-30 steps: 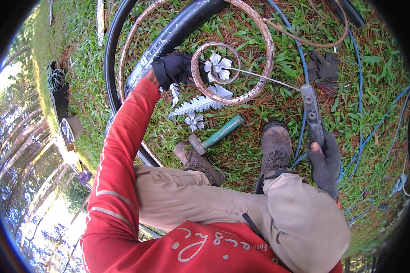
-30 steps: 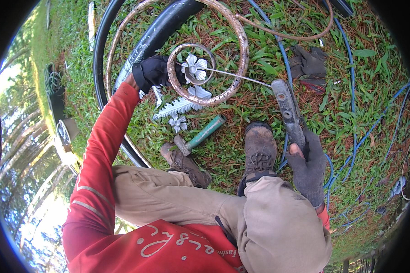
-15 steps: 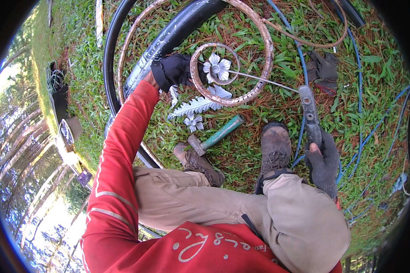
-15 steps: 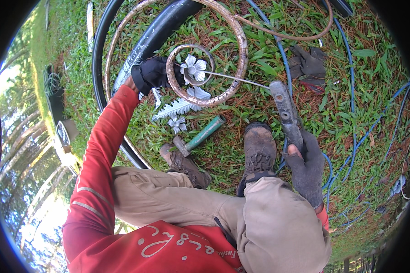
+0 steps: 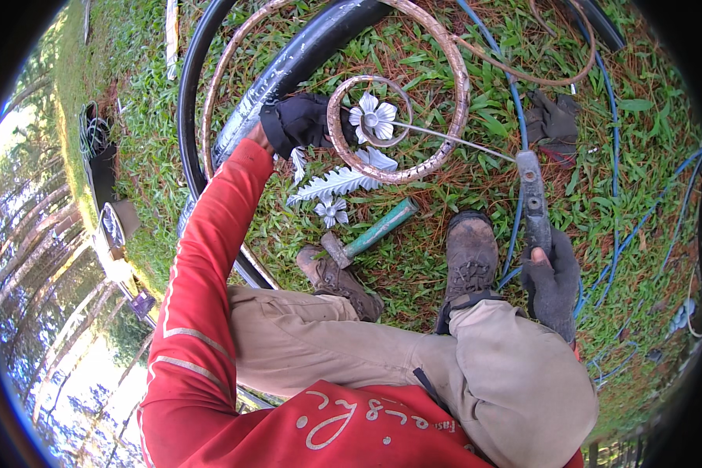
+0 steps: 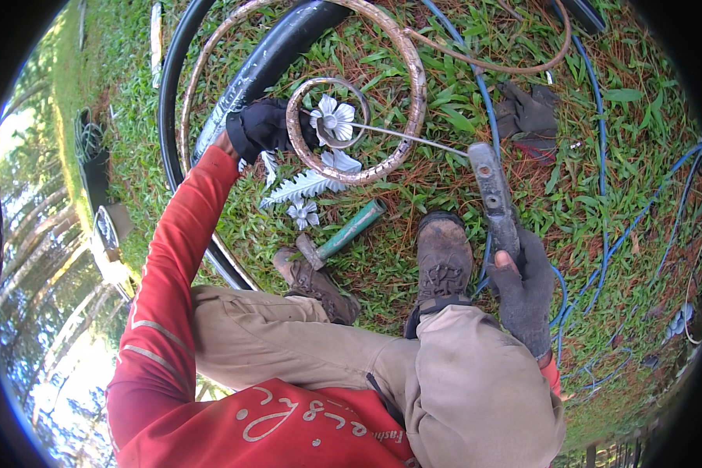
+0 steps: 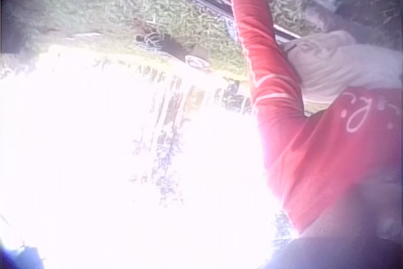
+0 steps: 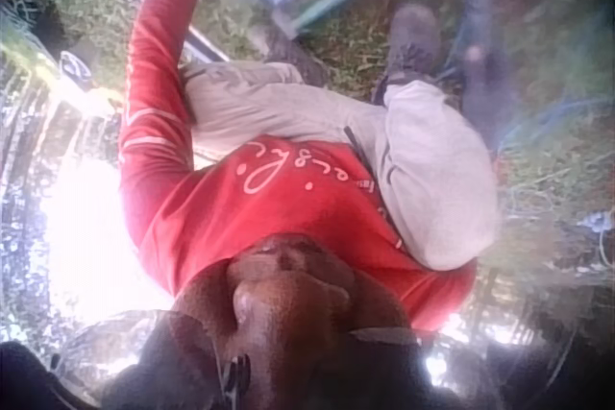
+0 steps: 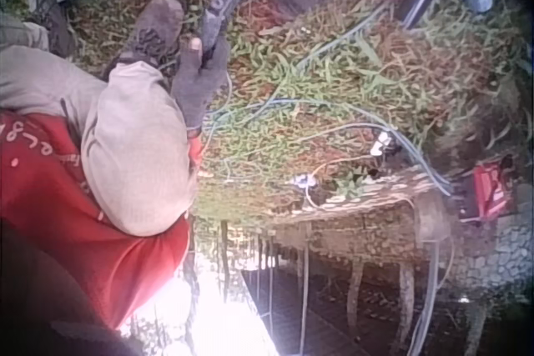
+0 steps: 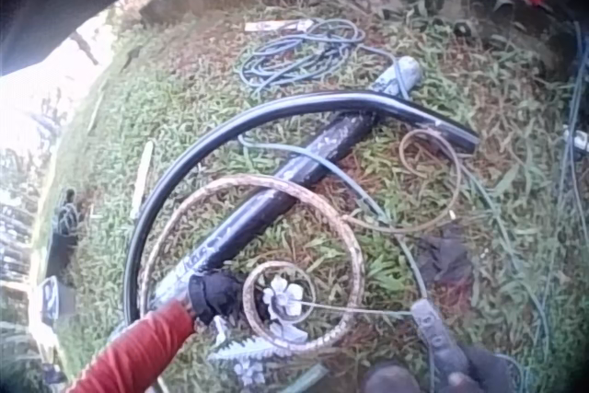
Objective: The person welds metal decorative elements together by hand on a grassy surface. The person uses a hammer and pliers to position metal pieces before applying a welding tool to fuse them.
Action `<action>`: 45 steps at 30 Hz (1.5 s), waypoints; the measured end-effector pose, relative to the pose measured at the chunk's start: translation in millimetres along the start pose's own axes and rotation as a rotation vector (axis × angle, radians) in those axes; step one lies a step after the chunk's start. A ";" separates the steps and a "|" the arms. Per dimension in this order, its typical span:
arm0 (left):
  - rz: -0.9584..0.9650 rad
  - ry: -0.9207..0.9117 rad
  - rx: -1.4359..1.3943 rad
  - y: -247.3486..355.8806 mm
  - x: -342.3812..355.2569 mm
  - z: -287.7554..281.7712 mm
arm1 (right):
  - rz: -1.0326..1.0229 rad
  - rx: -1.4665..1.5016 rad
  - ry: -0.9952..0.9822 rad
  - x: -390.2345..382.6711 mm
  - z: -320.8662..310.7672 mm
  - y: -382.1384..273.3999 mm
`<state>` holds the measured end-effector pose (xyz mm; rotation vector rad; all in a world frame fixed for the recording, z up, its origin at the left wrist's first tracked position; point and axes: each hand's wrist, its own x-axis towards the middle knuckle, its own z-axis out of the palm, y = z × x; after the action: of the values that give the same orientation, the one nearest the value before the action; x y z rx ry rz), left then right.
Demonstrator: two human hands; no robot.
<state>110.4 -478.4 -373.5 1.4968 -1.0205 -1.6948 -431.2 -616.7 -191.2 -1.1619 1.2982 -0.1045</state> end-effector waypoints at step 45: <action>0.021 -0.115 0.268 15.9 0.5 -2.9 | -0.022 -0.175 0.029 3.5 -0.8 -5.7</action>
<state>112.8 -487.0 -360.0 1.5603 -1.3649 -1.6977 -427.6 -622.1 -189.4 -1.3278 1.3406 -0.0241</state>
